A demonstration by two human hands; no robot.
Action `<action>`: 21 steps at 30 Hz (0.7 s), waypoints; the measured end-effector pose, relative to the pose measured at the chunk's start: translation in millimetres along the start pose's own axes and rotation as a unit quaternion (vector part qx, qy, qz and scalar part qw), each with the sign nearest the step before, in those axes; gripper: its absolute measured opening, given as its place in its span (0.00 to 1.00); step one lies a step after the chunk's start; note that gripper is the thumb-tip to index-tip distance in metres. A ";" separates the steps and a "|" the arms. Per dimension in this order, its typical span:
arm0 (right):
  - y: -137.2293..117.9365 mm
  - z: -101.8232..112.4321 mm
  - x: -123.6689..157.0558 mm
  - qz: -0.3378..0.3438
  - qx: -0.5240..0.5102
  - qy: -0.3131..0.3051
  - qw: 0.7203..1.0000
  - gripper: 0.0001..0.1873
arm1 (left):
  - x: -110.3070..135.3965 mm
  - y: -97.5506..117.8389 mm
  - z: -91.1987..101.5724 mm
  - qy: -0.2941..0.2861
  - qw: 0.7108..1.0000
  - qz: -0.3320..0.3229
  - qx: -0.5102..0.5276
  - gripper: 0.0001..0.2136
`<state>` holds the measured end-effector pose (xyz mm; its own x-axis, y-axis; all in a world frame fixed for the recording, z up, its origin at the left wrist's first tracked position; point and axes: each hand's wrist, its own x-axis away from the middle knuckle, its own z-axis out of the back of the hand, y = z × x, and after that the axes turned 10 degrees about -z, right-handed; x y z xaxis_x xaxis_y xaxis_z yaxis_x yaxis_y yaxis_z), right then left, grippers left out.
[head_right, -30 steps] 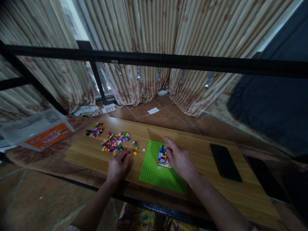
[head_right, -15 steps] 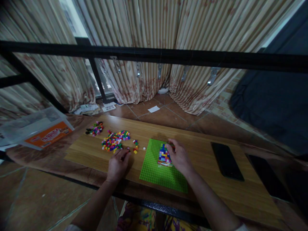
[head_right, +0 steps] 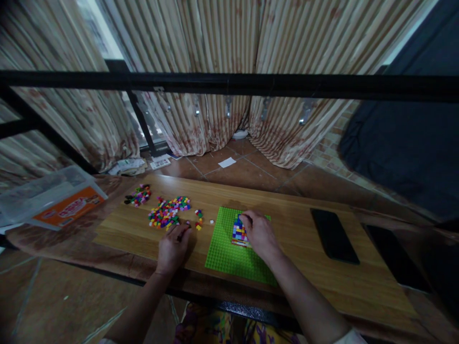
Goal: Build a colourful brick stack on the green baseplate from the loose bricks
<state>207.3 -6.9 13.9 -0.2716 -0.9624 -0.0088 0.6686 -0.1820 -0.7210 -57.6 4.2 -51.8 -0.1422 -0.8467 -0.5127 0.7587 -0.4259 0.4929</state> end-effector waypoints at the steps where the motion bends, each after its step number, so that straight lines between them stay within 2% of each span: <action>1: 0.6 -1.4 -0.9 0.000 -0.009 0.003 1.000 0.16 | 0.0 -0.4 0.3 -0.001 1.000 0.002 0.004 0.08; 6: 4.0 -0.2 1.5 0.004 -0.073 0.033 0.997 0.17 | -4.7 -4.1 4.9 0.018 0.994 0.039 0.104 0.09; 8: 5.7 6.5 8.8 0.001 -0.099 0.067 0.993 0.21 | -8.2 -4.8 9.6 0.050 0.976 0.108 0.184 0.10; 9: 6.8 10.5 14.3 -0.002 -0.117 0.090 0.989 0.22 | -9.5 -3.7 12.7 0.074 0.957 0.160 0.229 0.11; 12: 9.4 19.2 38.7 0.000 -0.175 0.146 0.974 0.20 | -8.4 11.6 23.3 0.133 0.864 0.303 0.379 0.17; 15: 5.4 17.6 71.1 0.022 -0.206 0.116 0.971 0.17 | 1.0 49.3 32.3 0.148 0.757 0.361 0.525 0.17; 18: -6.4 10.1 103.0 0.044 -0.228 0.054 0.971 0.14 | 13.2 98.4 37.8 0.072 0.669 0.396 0.625 0.13; 20: -14.9 7.3 119.9 0.051 -0.236 0.032 0.970 0.13 | 19.0 127.2 40.5 0.030 0.626 0.395 0.671 0.12; 21: -18.4 7.1 126.6 0.052 -0.238 0.025 0.970 0.13 | 21.0 138.8 41.8 0.017 0.615 0.387 0.687 0.12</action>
<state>165.5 -126.8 30.9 -0.2617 -0.9571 -0.1242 0.3022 0.0409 -0.9524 18.2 -86.0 35.3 -0.0455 -0.9679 0.2470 -0.6650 0.2139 0.7156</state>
